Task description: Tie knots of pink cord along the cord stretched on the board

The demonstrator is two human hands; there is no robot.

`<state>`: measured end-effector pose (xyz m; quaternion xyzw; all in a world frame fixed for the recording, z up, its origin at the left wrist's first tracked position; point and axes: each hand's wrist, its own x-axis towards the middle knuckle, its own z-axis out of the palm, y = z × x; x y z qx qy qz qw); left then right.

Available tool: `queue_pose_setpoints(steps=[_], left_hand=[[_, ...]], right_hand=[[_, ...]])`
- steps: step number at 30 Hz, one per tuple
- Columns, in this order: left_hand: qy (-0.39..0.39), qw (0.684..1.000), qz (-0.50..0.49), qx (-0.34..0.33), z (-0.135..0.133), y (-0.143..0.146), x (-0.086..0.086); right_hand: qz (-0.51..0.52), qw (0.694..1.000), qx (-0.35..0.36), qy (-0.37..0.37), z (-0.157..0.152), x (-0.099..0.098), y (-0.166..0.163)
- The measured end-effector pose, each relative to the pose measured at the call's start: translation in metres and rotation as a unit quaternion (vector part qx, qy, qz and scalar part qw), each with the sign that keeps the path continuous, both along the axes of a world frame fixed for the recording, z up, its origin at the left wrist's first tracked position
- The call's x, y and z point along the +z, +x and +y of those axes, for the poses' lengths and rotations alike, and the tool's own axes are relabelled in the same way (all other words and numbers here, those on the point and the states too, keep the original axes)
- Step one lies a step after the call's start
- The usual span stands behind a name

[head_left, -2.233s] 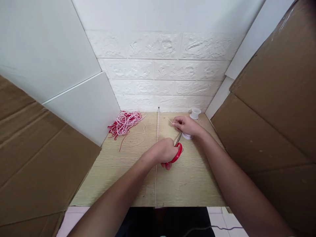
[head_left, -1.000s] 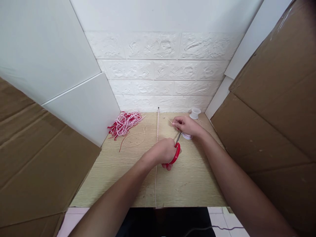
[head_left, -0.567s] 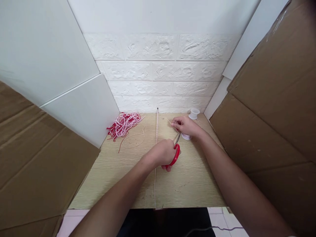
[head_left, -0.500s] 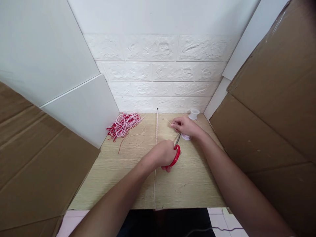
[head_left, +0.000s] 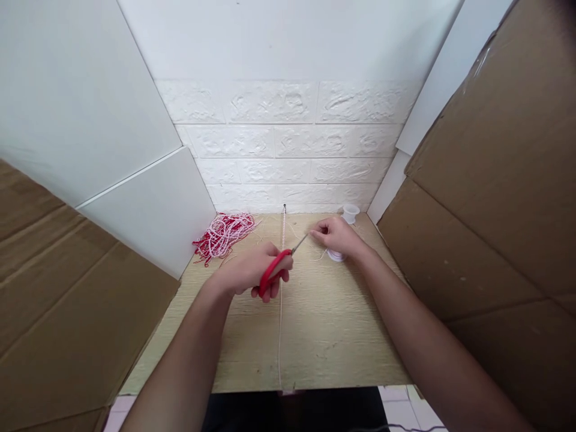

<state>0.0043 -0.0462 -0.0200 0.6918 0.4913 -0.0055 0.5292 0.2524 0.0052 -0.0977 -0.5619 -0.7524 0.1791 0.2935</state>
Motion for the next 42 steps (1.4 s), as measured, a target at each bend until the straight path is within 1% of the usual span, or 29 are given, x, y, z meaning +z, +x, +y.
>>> queue_pose_setpoints(steps=[4,6,9,11,12,14,17,19,21,23,26,30,32,38,42], left_hand=[[0.011,0.999,-0.018,0.042,0.009,-0.007,-0.002],[0.013,0.998,-0.027,0.052,0.01,-0.006,-0.004],[0.018,0.997,-0.034,0.061,0.01,-0.004,-0.006],[0.02,0.997,-0.036,0.066,0.01,-0.003,-0.006],[0.021,0.997,-0.036,0.068,0.01,-0.003,-0.007],[0.023,0.997,-0.035,0.071,0.011,-0.004,-0.008],[0.03,0.996,-0.035,0.071,0.012,-0.004,-0.009],[0.033,0.997,-0.032,0.068,0.013,-0.004,-0.01],[0.033,0.997,-0.029,0.065,0.013,-0.003,-0.01],[0.031,0.997,-0.028,0.064,0.013,-0.002,-0.01],[0.033,0.997,-0.021,0.065,0.012,-0.001,-0.009],[0.034,0.997,-0.024,0.065,0.012,0.0,-0.01],[0.034,0.997,-0.028,0.067,0.011,0.002,-0.011],[0.041,0.997,-0.022,0.053,0.008,0.007,-0.017],[0.04,0.998,-0.013,0.049,0.007,0.01,-0.021]], right_hand=[[0.017,0.997,-0.064,0.048,-0.001,0.002,-0.001],[0.017,0.991,-0.105,0.087,-0.002,0.004,-0.001],[0.024,0.976,-0.155,0.15,-0.006,0.012,0.002],[0.048,0.971,-0.171,0.159,-0.009,0.019,0.009],[0.062,0.972,-0.174,0.148,-0.011,0.023,0.013],[0.071,0.98,-0.156,0.097,-0.014,0.029,0.024],[0.017,0.996,-0.084,-0.021,-0.019,0.033,0.039],[-0.022,0.996,-0.023,-0.084,-0.023,0.031,0.044],[-0.051,0.989,0.023,-0.138,-0.025,0.028,0.043],[-0.079,0.98,0.032,-0.179,-0.026,0.023,0.041],[-0.109,0.974,0.007,-0.199,-0.024,0.017,0.036],[-0.115,0.976,-0.023,-0.185,-0.019,0.012,0.04],[-0.12,0.977,-0.05,-0.168,-0.016,0.008,0.045],[-0.143,0.974,-0.149,-0.094,-0.008,-0.001,0.063],[-0.133,0.973,-0.185,-0.044,-0.006,-0.006,0.069]])
